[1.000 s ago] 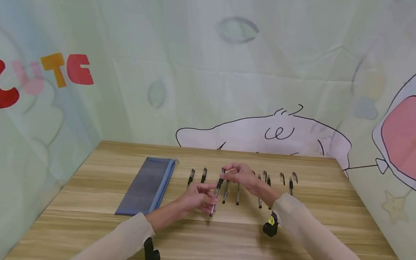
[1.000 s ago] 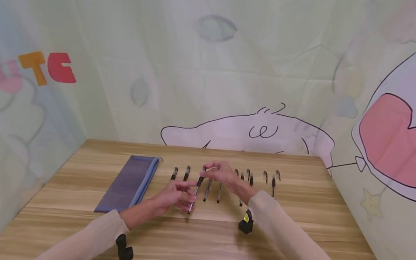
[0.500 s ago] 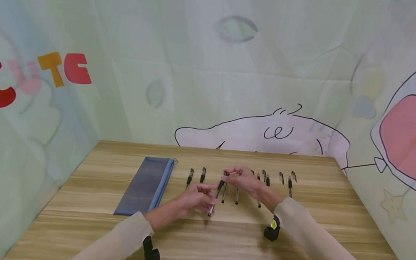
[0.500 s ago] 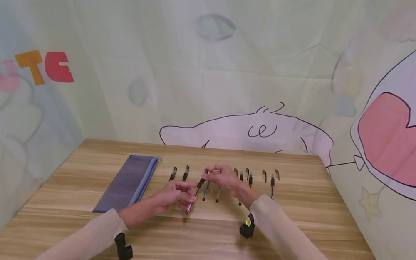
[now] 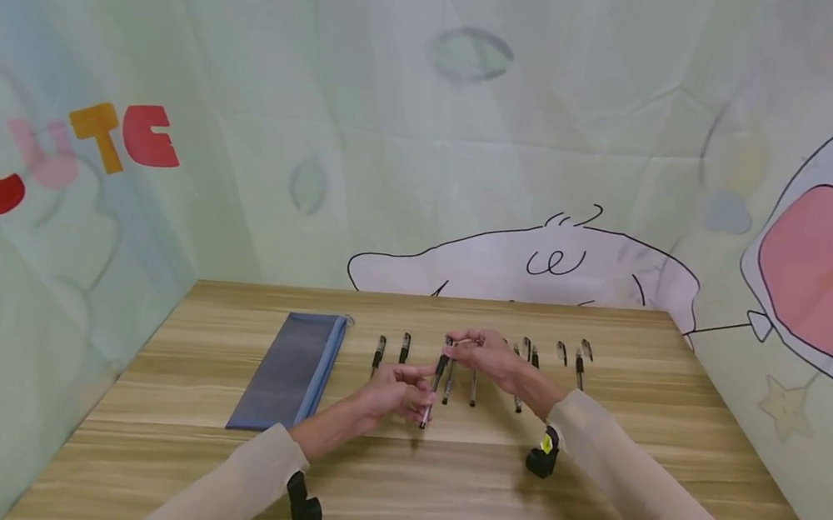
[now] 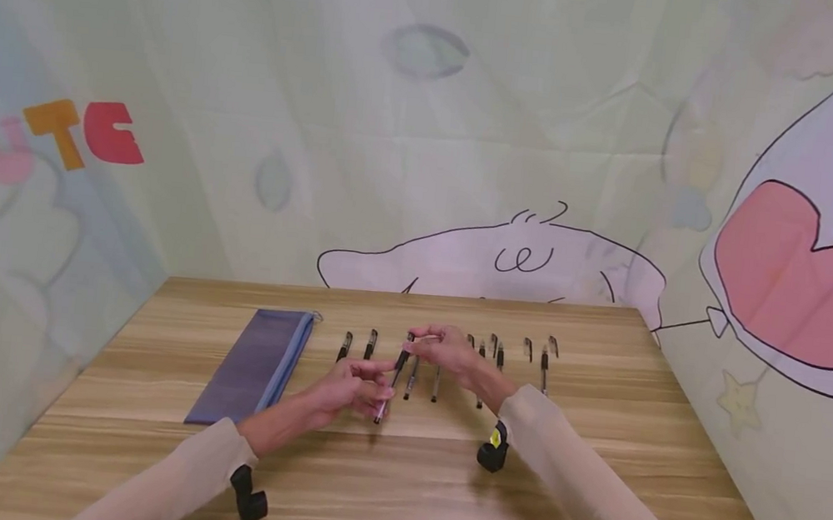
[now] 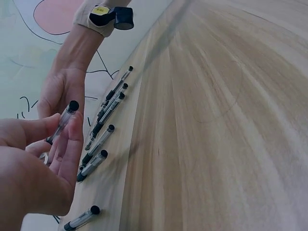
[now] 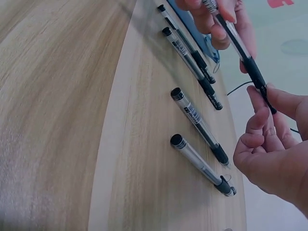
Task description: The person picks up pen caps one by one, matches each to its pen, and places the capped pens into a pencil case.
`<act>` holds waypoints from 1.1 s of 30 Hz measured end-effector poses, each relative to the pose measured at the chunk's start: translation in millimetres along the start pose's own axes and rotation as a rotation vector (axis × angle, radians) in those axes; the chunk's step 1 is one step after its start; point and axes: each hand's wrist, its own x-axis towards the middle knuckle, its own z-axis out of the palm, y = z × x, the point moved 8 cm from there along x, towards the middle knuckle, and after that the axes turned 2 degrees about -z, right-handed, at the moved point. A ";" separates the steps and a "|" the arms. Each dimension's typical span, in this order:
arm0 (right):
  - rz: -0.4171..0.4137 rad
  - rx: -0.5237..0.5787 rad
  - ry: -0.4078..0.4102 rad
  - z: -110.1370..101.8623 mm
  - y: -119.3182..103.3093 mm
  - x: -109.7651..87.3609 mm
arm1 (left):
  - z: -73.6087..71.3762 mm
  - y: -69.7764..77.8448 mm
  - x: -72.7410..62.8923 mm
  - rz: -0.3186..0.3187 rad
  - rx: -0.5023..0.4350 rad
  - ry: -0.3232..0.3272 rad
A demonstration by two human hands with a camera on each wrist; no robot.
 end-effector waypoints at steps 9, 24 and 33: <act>0.003 0.013 0.020 -1.0 -0.9 2.3 | 0.9 1.9 1.5 0.011 -0.005 0.052; -0.106 -0.083 0.013 -4.7 -8.5 -1.3 | -2.0 9.4 6.7 0.015 0.026 0.085; -0.059 -0.067 0.014 -16.6 -2.5 -16.8 | -11.3 7.9 12.9 0.008 0.049 0.140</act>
